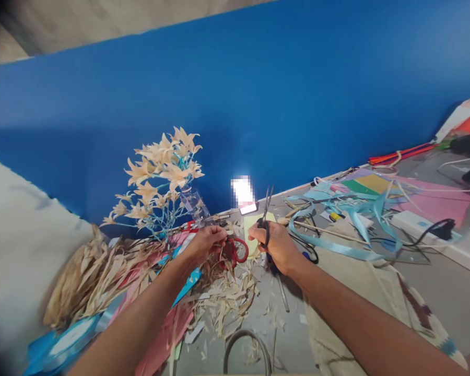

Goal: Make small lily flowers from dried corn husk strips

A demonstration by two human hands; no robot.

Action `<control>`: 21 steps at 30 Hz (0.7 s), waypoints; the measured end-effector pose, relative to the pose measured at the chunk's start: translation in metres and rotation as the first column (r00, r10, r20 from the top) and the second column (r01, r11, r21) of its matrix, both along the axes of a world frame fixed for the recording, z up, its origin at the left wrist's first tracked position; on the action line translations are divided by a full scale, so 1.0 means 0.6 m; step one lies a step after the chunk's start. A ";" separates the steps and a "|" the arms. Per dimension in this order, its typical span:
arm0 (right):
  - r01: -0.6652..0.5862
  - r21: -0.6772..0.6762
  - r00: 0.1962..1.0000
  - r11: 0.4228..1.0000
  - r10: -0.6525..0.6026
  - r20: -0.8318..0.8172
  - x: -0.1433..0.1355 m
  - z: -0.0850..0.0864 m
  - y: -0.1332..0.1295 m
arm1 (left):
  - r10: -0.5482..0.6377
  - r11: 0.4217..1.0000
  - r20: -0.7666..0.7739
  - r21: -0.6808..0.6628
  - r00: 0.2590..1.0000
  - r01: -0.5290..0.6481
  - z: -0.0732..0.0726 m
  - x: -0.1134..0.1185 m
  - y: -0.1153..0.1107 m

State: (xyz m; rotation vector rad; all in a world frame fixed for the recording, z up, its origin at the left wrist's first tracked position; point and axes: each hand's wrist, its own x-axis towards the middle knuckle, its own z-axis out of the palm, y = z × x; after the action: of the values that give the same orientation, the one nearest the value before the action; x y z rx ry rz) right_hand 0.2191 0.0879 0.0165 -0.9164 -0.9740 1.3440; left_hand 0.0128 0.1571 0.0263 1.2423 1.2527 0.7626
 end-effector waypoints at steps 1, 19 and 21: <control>0.006 -0.002 1.000 1.000 -0.006 0.010 0.002 -0.001 0.003 | 0.003 1.000 -0.042 0.002 0.999 -0.003 -0.004 0.008 0.024; -0.016 -0.005 0.960 1.000 0.017 0.278 0.004 -0.013 -0.004 | 0.098 0.930 -0.053 0.361 0.994 -0.073 0.099 -0.056 -0.117; -0.021 -0.007 0.953 1.000 0.022 0.302 0.000 -0.017 -0.006 | -0.005 0.910 0.095 0.414 0.995 -0.035 0.121 -0.072 -0.184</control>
State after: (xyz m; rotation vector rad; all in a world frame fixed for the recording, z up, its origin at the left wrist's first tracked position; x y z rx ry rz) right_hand 0.2189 0.0842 0.0065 -1.1405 -1.2178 1.2453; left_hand -0.0306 0.0468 0.0992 1.5183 1.0527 1.1280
